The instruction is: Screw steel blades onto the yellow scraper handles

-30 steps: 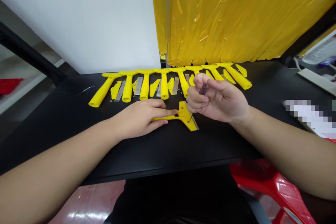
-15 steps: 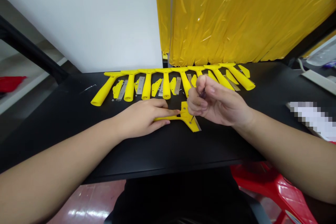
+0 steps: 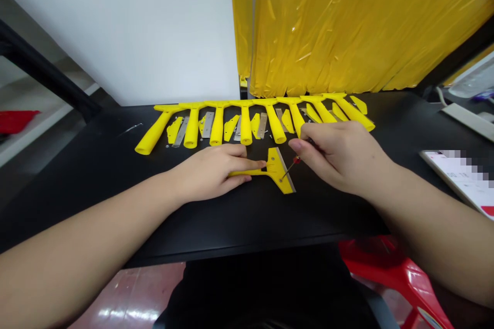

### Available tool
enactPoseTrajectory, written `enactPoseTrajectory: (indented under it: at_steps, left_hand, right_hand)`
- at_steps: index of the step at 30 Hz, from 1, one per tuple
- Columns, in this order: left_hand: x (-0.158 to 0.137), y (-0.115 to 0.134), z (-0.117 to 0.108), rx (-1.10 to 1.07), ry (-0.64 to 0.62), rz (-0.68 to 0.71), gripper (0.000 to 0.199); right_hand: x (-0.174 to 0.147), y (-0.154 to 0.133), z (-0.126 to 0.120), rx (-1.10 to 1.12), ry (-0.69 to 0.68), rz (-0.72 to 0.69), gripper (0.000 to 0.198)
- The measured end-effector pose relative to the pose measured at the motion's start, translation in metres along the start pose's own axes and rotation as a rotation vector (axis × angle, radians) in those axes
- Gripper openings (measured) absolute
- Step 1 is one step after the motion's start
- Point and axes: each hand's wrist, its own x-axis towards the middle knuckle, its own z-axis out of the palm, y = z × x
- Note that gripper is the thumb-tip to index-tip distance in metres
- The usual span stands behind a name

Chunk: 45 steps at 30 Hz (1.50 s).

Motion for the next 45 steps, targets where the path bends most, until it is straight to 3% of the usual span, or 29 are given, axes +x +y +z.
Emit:
enactPoseTrajectory:
  at_steps: [6,10,17,20,22,25,28,39,45]
  left_hand:
    - [0.002,0.0,-0.002,-0.01,-0.012,0.028,0.043]
    - [0.003,-0.001,-0.003,-0.017,-0.014,0.04,0.042]
    - [0.003,-0.002,-0.002,-0.008,-0.015,0.048,0.042]
    - [0.003,-0.002,-0.001,-0.009,-0.005,0.051,0.042]
    - [0.002,-0.003,-0.001,-0.007,0.001,0.05,0.042]
    - [0.002,-0.002,-0.002,-0.007,-0.015,0.035,0.039]
    - [0.002,-0.001,-0.003,-0.015,-0.04,0.032,0.034]
    - [0.001,-0.001,-0.002,-0.002,-0.015,0.04,0.039]
    - [0.002,0.0,-0.003,0.003,-0.033,0.029,0.042]
  right_hand:
    - [0.003,0.012,-0.006,0.123,-0.12,-0.225,0.035]
    - [0.003,0.017,-0.006,0.2,-0.175,-0.279,0.029]
    - [0.001,0.022,-0.009,0.471,-0.236,-0.157,0.007]
    - [0.001,0.021,-0.006,0.651,-0.261,-0.118,0.013]
    - [0.001,0.017,0.003,0.898,-0.273,-0.013,0.019]
    - [0.0,0.007,0.025,1.453,-0.268,0.152,0.017]
    - [0.001,-0.001,0.043,1.709,-0.213,0.262,0.017]
    - [0.006,0.008,0.045,1.691,-0.282,0.273,0.049]
    - [0.003,0.006,0.047,1.712,-0.205,0.245,0.031]
